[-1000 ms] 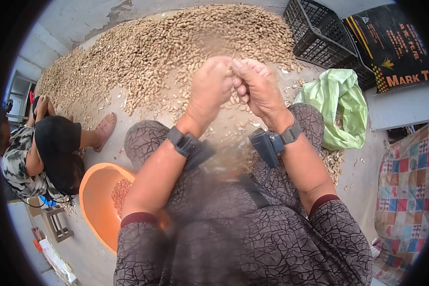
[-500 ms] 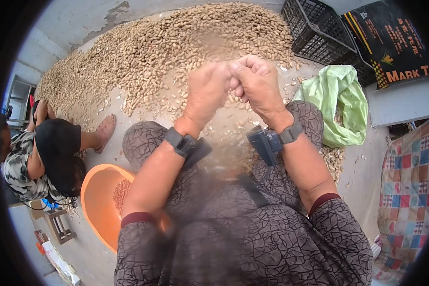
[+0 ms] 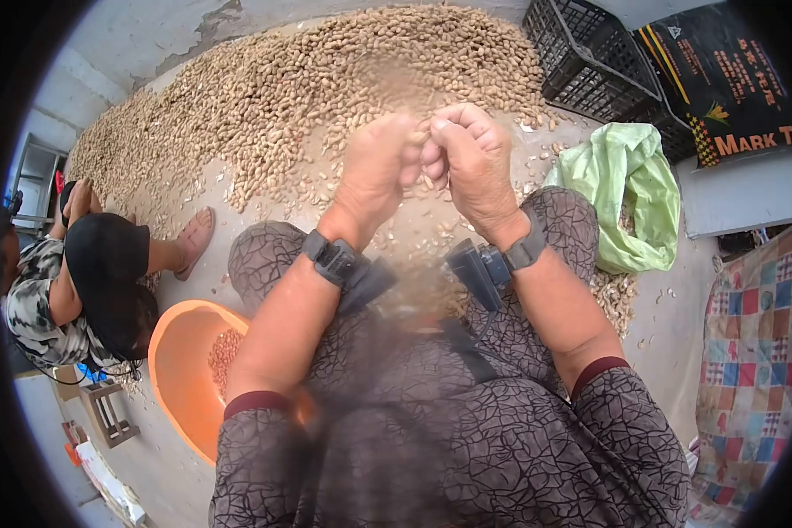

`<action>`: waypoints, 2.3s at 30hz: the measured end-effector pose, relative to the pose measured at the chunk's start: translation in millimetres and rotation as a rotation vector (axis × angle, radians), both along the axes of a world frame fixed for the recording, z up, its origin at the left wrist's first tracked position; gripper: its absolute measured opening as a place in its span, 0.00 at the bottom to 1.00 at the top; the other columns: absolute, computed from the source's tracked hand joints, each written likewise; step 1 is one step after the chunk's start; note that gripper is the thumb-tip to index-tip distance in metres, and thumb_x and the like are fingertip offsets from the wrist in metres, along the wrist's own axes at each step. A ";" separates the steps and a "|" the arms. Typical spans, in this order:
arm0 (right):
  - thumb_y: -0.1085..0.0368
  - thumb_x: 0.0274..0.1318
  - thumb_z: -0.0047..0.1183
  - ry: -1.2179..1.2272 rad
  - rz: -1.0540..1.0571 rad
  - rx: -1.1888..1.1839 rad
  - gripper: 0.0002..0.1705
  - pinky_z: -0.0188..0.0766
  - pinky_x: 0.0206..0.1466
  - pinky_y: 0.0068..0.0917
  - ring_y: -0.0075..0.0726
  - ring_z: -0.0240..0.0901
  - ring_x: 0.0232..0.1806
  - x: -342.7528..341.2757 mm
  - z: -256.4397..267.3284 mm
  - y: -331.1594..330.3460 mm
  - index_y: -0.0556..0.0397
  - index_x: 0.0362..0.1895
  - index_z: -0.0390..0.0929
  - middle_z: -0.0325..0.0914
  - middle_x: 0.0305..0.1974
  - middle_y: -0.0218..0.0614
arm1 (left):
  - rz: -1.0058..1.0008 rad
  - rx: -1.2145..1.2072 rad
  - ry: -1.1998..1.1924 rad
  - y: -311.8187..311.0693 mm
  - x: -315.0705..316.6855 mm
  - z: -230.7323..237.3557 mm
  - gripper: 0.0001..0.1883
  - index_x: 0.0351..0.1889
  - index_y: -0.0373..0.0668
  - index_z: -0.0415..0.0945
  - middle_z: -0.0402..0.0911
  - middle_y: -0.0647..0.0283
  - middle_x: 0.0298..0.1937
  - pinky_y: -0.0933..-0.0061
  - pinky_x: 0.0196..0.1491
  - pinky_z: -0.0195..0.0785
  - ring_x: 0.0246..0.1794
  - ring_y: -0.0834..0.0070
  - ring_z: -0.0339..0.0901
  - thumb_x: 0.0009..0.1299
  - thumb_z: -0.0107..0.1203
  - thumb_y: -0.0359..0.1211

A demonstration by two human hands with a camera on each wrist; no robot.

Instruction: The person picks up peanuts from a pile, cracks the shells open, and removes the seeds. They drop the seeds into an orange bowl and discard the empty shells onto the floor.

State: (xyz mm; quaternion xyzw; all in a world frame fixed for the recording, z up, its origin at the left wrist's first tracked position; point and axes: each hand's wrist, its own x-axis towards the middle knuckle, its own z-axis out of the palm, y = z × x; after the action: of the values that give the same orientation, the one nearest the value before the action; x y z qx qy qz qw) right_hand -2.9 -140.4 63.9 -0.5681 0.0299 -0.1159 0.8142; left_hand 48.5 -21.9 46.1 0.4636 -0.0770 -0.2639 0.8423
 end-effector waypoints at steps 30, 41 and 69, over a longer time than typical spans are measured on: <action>0.67 0.47 0.59 -0.168 -0.025 -0.674 0.08 0.67 0.23 0.17 0.19 0.72 0.21 6.6 4.2 -20.5 0.60 0.29 0.76 0.75 0.21 0.31 | -0.164 0.016 -0.010 16.2 7.1 -1.7 0.08 0.39 0.33 0.72 0.80 0.57 0.33 0.81 0.33 0.74 0.29 0.78 0.78 0.70 0.44 0.28; 0.70 0.38 0.55 -0.327 -0.113 -1.059 0.05 0.66 0.21 0.27 0.31 0.70 0.17 1.9 6.7 -17.0 0.56 0.23 0.72 0.71 0.18 0.36 | -0.190 -0.088 0.049 12.1 3.8 0.5 0.07 0.37 0.36 0.73 0.77 0.59 0.39 0.66 0.45 0.73 0.40 0.69 0.77 0.65 0.49 0.30; 0.73 0.39 0.51 -0.440 -0.230 -1.195 0.02 0.66 0.22 0.32 0.39 0.71 0.18 2.6 -2.1 -12.6 0.56 0.20 0.71 0.72 0.19 0.39 | -0.151 0.077 0.036 13.1 5.1 3.7 0.05 0.30 0.33 0.70 0.73 0.57 0.33 0.65 0.36 0.76 0.34 0.67 0.77 0.62 0.46 0.26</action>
State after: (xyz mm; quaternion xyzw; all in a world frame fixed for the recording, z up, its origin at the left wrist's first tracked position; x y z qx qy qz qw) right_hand -0.3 -153.0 61.7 -0.8797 -0.1465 -0.3127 0.3270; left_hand 53.6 -8.8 49.8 0.4837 -0.0866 -0.3378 0.8028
